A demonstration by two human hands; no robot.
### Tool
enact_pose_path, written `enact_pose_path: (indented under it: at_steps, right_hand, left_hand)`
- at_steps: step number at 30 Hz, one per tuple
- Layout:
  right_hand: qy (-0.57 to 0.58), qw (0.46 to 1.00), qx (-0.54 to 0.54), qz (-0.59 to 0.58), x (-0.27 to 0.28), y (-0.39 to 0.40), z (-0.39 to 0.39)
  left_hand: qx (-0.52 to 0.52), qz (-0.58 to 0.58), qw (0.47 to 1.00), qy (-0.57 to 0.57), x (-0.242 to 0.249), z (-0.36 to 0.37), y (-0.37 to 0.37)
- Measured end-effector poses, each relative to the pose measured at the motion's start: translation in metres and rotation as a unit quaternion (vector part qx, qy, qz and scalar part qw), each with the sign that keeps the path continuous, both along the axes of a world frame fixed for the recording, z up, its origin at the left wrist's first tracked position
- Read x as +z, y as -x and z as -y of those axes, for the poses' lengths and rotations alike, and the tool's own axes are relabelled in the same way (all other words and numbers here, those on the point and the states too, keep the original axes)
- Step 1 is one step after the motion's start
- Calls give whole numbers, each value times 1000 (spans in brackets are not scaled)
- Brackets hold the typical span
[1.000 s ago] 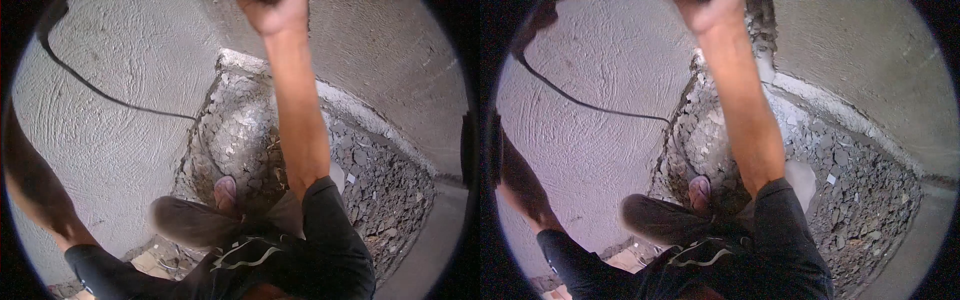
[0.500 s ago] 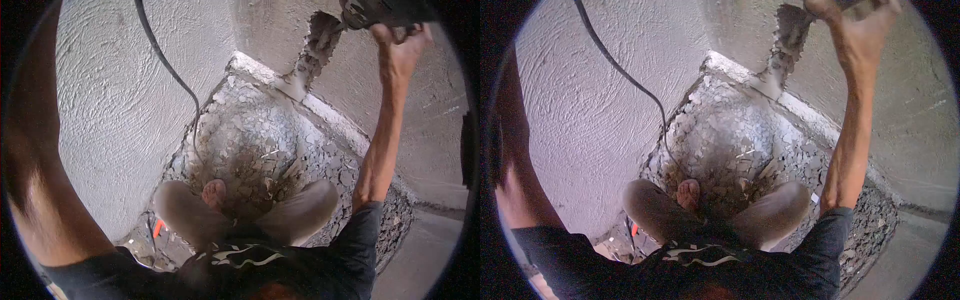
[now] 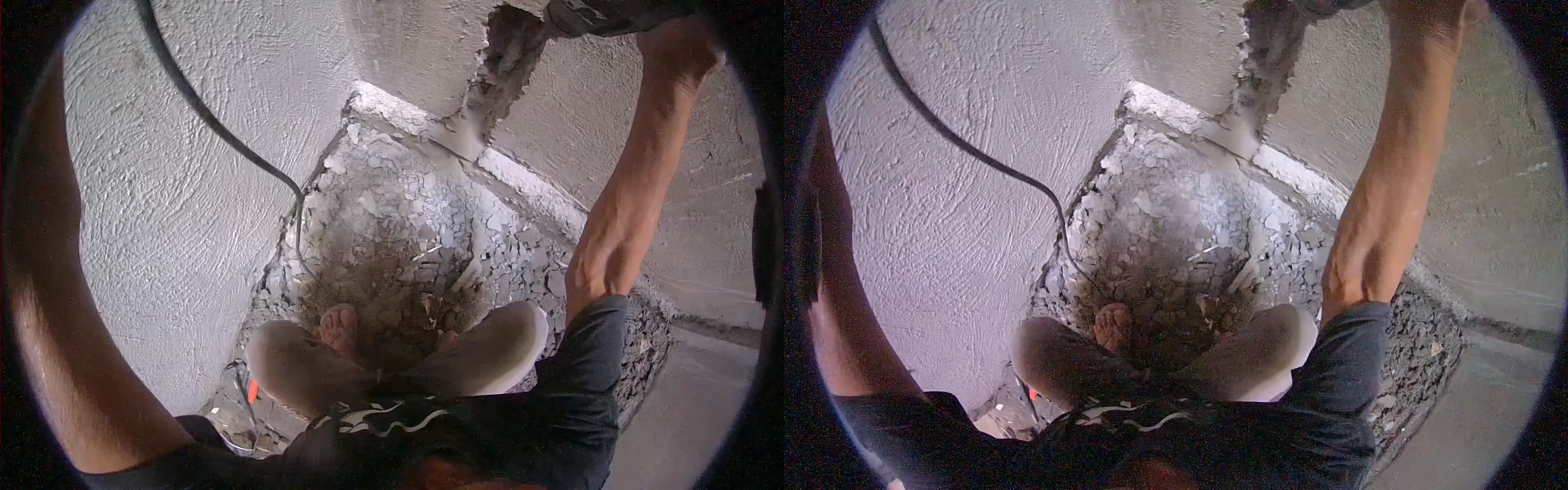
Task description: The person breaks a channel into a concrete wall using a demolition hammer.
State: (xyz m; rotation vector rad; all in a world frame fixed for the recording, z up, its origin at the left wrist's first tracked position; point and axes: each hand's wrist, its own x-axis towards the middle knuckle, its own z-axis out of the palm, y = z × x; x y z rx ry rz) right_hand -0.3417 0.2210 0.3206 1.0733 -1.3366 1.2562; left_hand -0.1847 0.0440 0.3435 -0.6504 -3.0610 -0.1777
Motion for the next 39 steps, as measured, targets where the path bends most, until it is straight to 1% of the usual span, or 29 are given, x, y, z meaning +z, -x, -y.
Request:
enact_pose_path:
  at_steps: [17,20,23,32,34,36,39]
  right_hand:
    - [6,997,76,16,-2,-11,25]
    - [2,996,86,32,-6,-14,30]
    - [10,993,110,39,-5,-32,43]
    - [14,983,171,64,23,-80,54]
    - [9,982,177,70,27,-89,55]
    - [39,977,182,107,32,-86,55]
    - [27,972,219,86,27,-80,46]
  left_hand:
    - [-1,9,1000,-7,7,0,6]
    - [1,11,1000,-9,7,2,5]
    - [6,1,1000,-7,9,5,-3]
    - [11,-15,1000,-4,4,10,-27]
    - [3,-17,1000,-5,3,6,-20]
    - [4,-19,1000,-3,0,6,-20]
    - [12,-18,1000,-4,4,11,-19]
